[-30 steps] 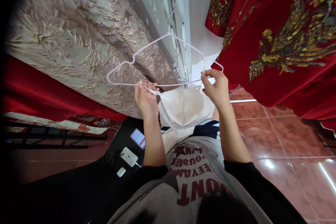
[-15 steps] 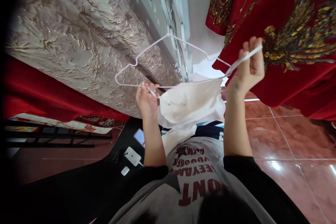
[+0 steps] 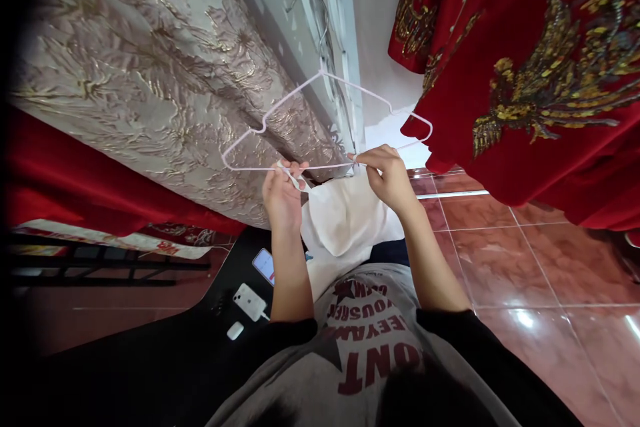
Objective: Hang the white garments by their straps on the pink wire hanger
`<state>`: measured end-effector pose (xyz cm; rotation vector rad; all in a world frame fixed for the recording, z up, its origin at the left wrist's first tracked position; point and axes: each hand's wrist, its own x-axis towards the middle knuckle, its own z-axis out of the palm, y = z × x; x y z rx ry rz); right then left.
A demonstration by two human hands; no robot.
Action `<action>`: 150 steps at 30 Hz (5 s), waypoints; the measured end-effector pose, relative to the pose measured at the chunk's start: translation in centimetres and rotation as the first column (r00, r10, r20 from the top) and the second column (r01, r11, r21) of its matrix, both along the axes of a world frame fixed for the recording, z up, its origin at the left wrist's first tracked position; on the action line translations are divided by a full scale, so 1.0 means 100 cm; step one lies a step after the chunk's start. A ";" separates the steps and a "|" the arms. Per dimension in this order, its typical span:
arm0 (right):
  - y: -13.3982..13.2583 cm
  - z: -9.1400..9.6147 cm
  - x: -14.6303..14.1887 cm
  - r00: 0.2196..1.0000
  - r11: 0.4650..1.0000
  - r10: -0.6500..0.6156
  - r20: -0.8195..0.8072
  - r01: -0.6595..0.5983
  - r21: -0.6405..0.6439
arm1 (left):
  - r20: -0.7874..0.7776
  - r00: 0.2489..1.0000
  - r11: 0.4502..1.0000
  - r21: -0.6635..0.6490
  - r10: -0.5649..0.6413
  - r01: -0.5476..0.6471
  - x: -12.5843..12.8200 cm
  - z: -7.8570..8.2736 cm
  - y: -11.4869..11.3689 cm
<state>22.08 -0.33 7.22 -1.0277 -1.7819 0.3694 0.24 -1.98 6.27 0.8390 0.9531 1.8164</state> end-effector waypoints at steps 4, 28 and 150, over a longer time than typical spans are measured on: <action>0.001 -0.008 0.000 0.999 0.999 0.003 -0.046 -0.001 0.044 | -0.080 0.972 0.971 0.114 0.220 -0.210 -0.030 -0.006 0.002; -0.023 0.001 0.005 0.990 0.999 -0.027 -0.137 0.030 0.018 | -0.262 0.930 0.935 0.312 0.256 -0.170 -0.142 0.018 0.020; 0.047 0.025 0.034 0.841 0.970 -0.140 -0.523 0.222 0.096 | 0.106 0.992 0.997 -0.033 -0.064 0.067 -0.003 0.020 0.004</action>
